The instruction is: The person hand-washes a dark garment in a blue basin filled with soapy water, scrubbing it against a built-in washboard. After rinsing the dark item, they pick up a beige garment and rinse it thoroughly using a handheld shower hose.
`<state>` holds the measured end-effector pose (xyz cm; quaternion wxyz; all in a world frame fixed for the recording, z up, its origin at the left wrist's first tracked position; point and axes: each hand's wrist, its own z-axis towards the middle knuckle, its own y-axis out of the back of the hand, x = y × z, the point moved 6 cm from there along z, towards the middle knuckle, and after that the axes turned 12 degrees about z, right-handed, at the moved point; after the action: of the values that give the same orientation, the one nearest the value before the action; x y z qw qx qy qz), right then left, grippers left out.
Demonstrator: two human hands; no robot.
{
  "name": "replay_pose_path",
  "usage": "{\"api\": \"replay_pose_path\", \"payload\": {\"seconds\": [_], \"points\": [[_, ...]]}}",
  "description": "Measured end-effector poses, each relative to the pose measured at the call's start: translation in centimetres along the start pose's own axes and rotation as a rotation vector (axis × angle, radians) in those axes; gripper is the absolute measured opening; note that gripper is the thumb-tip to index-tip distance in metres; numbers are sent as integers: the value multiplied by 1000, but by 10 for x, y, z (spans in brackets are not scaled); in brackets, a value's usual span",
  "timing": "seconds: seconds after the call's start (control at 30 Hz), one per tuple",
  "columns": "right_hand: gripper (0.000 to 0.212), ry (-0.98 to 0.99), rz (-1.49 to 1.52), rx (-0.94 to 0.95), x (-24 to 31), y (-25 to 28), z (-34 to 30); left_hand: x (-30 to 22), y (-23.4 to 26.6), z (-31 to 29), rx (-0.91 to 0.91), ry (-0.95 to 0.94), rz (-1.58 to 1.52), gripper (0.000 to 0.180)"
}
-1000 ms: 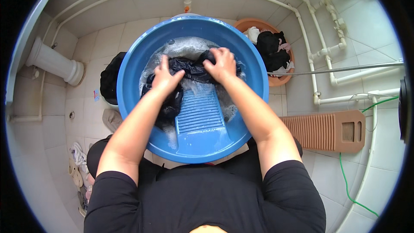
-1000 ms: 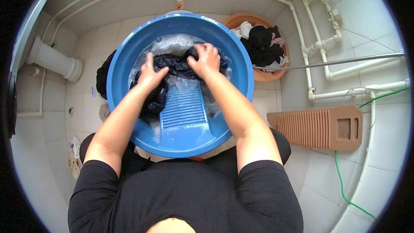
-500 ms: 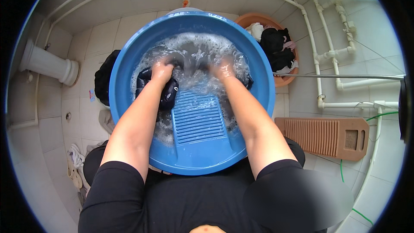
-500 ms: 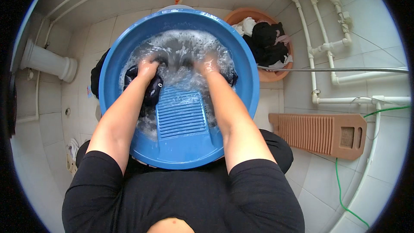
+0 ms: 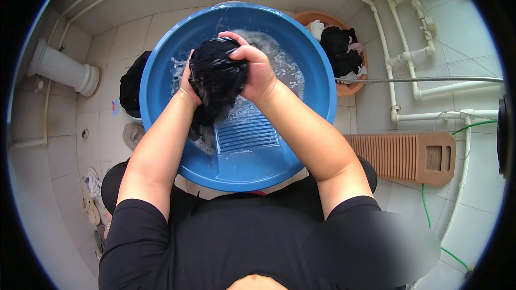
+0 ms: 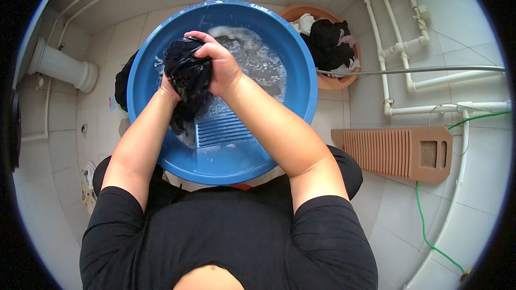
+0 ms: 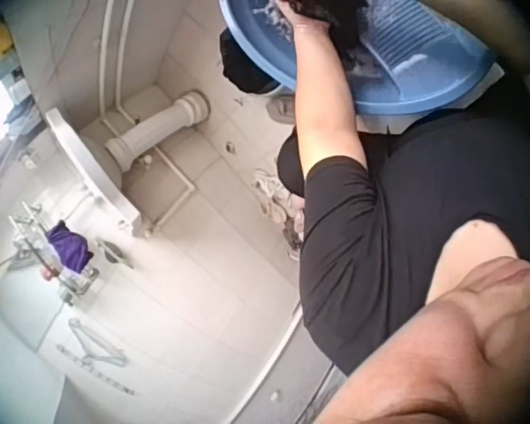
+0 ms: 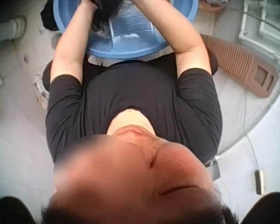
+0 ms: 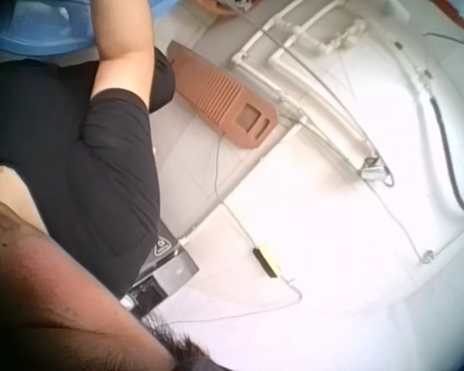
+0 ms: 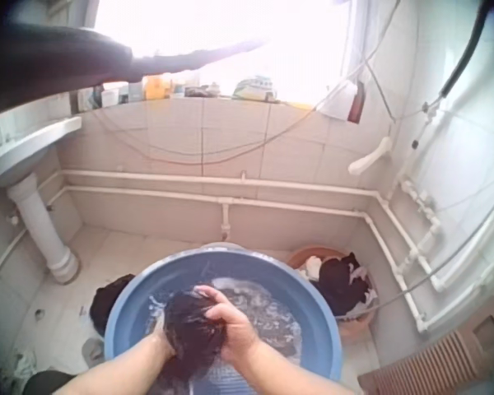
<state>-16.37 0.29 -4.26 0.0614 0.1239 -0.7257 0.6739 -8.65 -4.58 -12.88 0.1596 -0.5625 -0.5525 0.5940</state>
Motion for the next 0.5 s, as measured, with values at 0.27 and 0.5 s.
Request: {"api": "replay_pose_path", "payload": {"seconds": [0.27, 0.5], "points": [[26, -39, -540, -363, 44, 102, -65, 16, 14, -31, -289, -43, 1044, 35], [29, 512, -1694, -214, 0, 54, -118, 63, -44, -86, -295, -569, 1943, 30]]}}
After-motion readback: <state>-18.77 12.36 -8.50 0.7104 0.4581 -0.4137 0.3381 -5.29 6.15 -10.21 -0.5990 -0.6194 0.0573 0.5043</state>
